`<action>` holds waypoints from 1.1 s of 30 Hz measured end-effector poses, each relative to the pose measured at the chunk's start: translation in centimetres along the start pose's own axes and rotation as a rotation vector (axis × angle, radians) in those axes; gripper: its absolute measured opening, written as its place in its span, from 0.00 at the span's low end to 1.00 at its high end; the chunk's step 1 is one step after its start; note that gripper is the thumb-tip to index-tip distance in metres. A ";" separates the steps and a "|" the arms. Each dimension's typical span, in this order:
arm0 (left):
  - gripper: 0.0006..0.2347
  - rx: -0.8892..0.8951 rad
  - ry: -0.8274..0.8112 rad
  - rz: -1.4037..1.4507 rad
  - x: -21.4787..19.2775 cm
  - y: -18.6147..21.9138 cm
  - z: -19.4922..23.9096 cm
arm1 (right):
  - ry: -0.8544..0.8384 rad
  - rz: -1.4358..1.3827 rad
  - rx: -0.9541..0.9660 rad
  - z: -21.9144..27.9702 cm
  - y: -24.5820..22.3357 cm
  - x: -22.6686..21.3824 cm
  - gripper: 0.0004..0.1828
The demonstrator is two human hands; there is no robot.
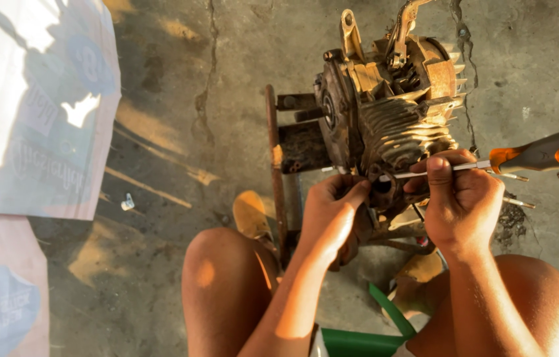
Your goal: Using a screwdriver to pry and adjust components inside a disassembled small engine
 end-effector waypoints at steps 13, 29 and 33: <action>0.08 -0.200 -0.139 0.295 0.5 -0.8 0.4 | 0.001 -0.071 0.036 0.3 0.1 0.2 0.12; 0.10 -0.033 -0.337 0.439 0.5 -0.4 -0.2 | 0.034 -0.084 -0.005 0.2 0.1 -1.5 0.15; 0.13 0.018 -0.365 0.561 0.6 0.2 -0.2 | 0.009 0.009 -0.134 0.2 -1.1 -1.6 0.15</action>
Point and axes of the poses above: each hand's wrist, its own z-axis away from the middle knuckle, its own x-axis out of the palm, y = z × x, the point moved 10 cm from there along -z, towards the middle knuckle, and after that the axes turned 4 degrees about y, right-handed, at the moved point
